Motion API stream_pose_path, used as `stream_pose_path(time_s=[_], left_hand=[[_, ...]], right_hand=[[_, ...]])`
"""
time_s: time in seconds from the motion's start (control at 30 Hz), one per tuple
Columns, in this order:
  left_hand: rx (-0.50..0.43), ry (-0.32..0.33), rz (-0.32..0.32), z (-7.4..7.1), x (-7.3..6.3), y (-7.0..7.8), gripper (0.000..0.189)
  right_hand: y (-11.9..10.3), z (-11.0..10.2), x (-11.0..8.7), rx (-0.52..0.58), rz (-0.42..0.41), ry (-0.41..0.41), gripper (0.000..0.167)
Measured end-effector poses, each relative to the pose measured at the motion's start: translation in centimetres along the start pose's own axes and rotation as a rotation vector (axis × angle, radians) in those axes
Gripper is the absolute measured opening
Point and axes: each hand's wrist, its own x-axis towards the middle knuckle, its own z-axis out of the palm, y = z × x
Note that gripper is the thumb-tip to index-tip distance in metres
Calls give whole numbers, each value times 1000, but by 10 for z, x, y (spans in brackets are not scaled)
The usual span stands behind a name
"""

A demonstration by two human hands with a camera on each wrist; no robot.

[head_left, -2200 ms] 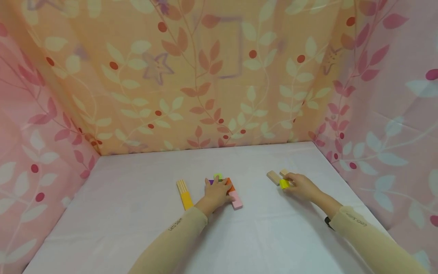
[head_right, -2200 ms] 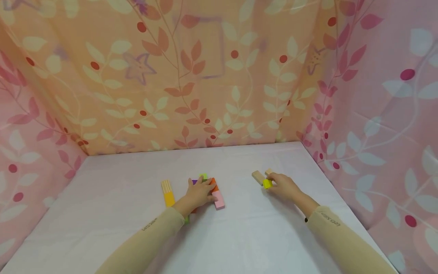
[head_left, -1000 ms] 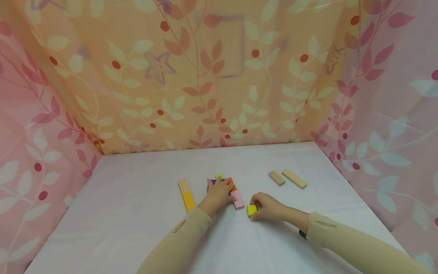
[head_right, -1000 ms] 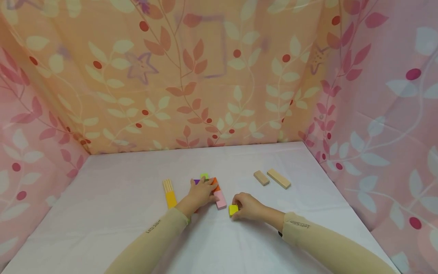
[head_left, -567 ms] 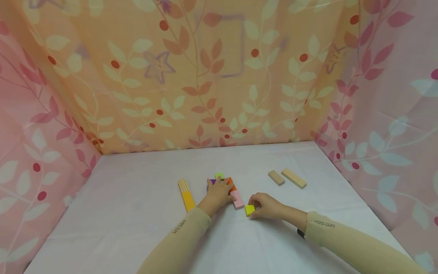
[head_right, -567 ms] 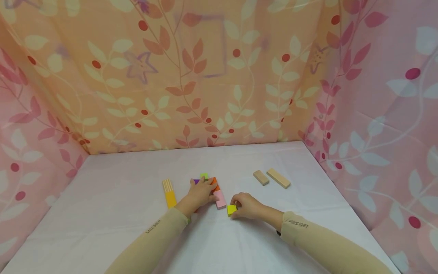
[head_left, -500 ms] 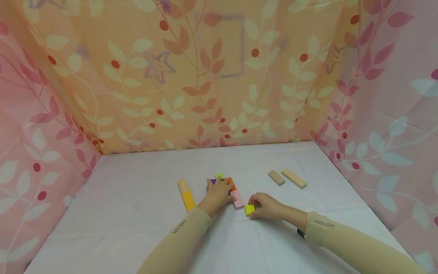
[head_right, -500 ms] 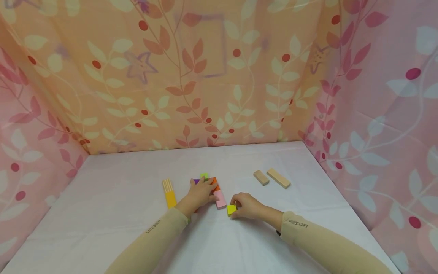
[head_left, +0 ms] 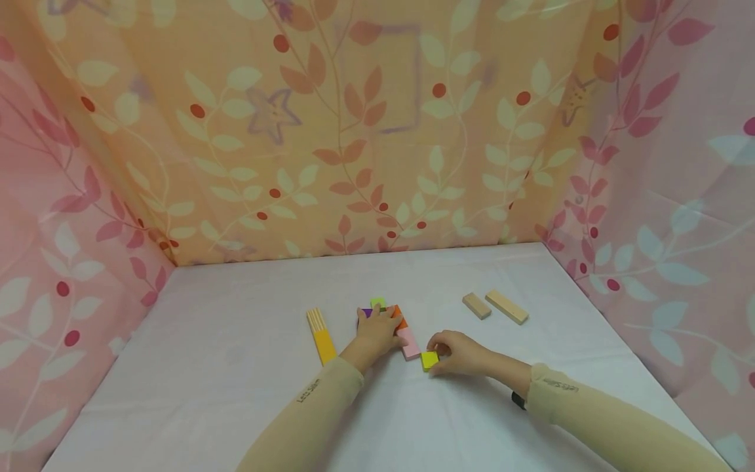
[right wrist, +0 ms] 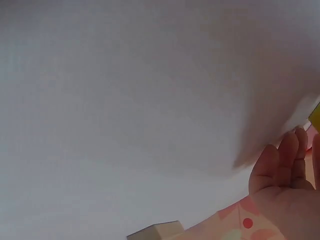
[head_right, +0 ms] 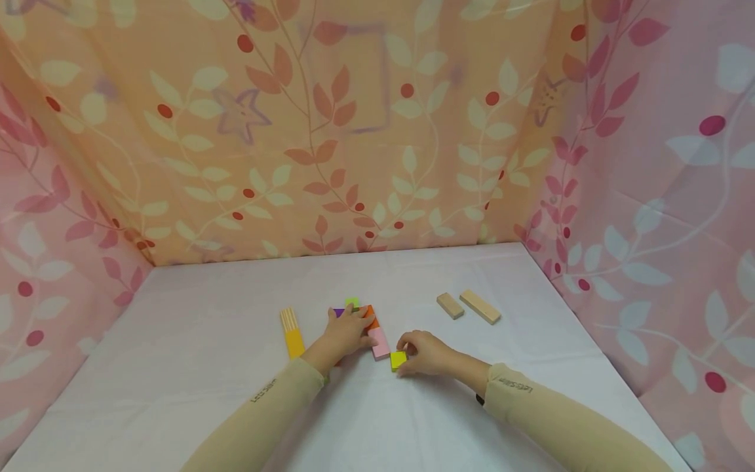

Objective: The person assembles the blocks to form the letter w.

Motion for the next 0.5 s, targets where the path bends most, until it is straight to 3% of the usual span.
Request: stream_pose_path(time_s=[0.27, 0.5], left_hand=[[-10, 7, 5, 2, 0, -1, 63], [14, 12, 2, 2, 1, 0, 64]], right_hand=[[18, -18, -9, 26, 40, 118, 28], [39, -46, -17, 2, 18, 335, 26]])
